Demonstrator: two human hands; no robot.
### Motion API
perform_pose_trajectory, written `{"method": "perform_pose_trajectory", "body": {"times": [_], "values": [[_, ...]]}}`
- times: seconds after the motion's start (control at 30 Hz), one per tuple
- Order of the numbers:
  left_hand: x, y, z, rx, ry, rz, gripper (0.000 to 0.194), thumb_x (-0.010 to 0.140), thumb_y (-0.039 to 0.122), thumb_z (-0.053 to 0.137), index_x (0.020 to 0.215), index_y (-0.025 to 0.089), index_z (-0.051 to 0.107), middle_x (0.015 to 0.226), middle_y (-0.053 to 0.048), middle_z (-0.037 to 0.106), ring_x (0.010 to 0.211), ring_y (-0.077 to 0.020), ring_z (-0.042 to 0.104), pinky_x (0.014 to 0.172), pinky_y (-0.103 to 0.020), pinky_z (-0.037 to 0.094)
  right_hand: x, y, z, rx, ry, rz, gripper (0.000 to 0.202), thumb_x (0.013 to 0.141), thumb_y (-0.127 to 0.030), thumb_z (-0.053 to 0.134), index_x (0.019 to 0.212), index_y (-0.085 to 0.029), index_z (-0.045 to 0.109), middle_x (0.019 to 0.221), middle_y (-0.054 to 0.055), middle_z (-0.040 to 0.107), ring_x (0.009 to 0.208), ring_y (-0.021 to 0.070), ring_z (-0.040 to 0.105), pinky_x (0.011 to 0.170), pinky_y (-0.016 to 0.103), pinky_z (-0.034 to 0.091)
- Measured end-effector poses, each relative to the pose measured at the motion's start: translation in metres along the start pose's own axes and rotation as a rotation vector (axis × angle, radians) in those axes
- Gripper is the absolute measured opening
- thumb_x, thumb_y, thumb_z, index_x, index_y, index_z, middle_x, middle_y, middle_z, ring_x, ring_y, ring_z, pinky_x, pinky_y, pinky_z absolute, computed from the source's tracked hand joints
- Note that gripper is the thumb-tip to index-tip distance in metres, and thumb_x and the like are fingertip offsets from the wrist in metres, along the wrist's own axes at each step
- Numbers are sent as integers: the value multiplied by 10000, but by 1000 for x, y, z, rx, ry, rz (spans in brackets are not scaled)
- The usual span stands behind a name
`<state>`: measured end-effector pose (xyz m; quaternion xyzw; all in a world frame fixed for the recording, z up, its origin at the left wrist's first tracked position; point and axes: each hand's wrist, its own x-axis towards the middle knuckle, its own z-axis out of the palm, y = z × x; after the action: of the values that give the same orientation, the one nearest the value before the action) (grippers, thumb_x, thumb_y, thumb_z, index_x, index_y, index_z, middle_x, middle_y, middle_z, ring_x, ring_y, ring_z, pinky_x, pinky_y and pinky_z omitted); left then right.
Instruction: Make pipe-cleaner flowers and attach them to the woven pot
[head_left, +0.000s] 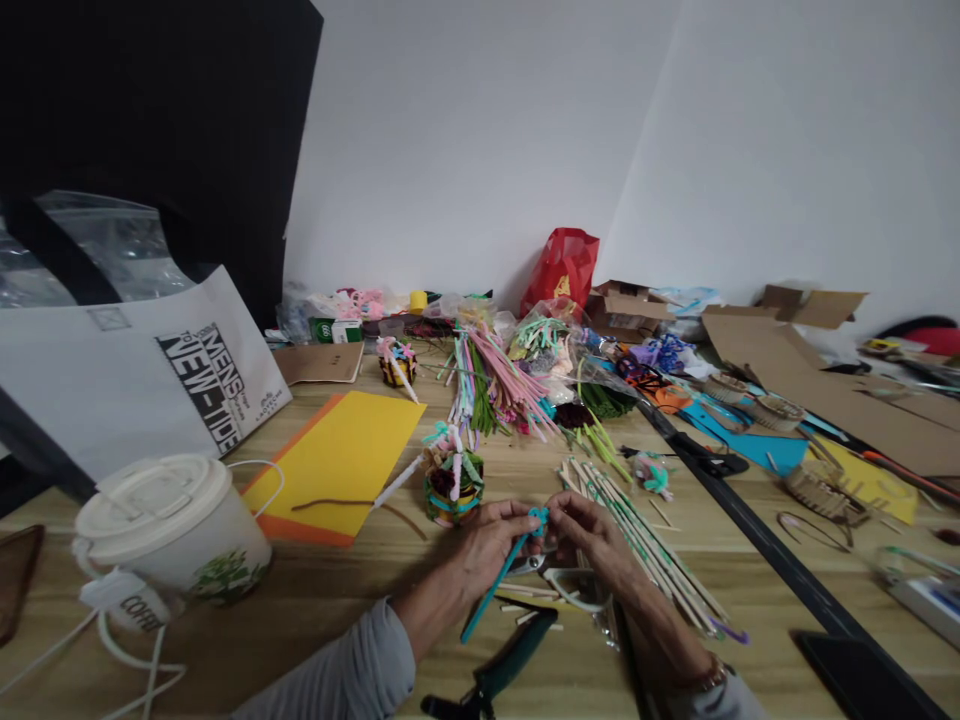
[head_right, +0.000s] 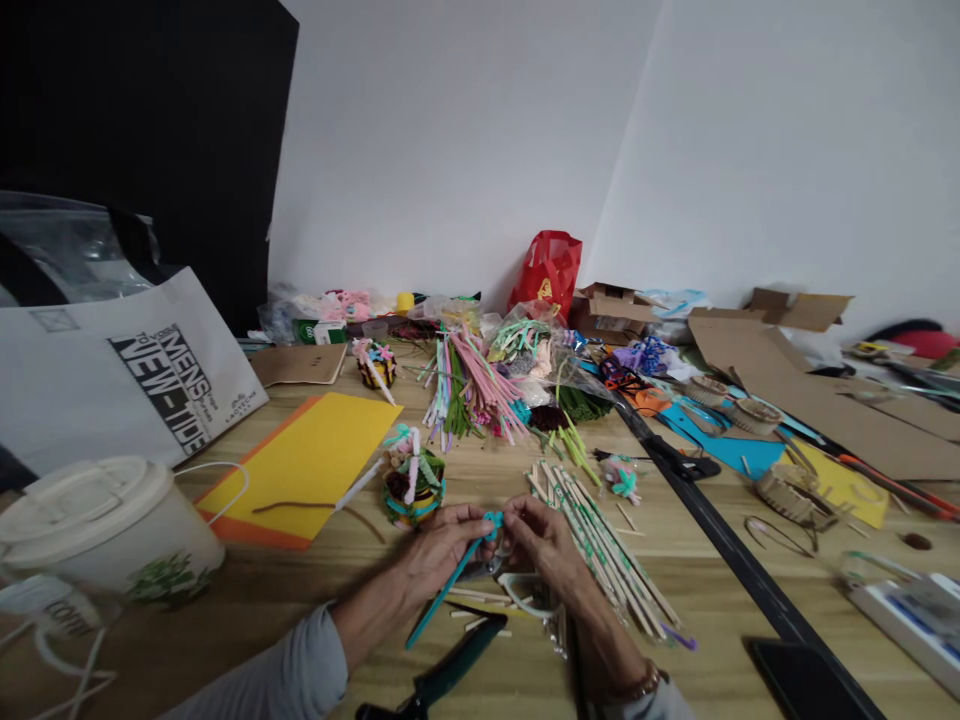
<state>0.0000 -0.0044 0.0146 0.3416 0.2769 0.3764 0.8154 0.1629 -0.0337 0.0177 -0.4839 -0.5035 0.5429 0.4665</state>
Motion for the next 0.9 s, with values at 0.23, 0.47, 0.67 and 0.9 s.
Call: {"method": "perform_pose_trajectory", "body": {"times": [0.23,0.47,0.67,0.9], "values": [[0,-2,-4,28,-16,0,202,588,193,785,738,120,671,662,-27,650,597,-124,570,633,-261,446,-1,1,-1,15,-20,-12,398,718,-552,720,809,-184,598,629,-29,571,527,108,526,494,230,454],[11,-16,-18,152,23,-4,237,609,270,785,727,105,663,624,-31,644,520,-111,555,574,-257,426,2,6,-9,-41,-60,-18,370,740,-505,725,827,-161,616,641,-26,559,538,96,513,495,214,453],[17,-25,-27,255,34,20,273,626,329,775,738,116,646,586,-6,624,502,-107,559,544,-238,401,2,8,-10,-38,-141,-10,334,750,-473,728,827,-170,611,651,-18,577,566,110,539,516,216,448],[6,-12,-18,208,-93,-59,140,628,232,725,660,130,636,585,-1,594,530,-106,527,592,-260,395,-5,-5,-10,-40,-246,-38,296,787,-453,697,816,-170,616,704,2,607,636,139,581,571,234,443]]}}
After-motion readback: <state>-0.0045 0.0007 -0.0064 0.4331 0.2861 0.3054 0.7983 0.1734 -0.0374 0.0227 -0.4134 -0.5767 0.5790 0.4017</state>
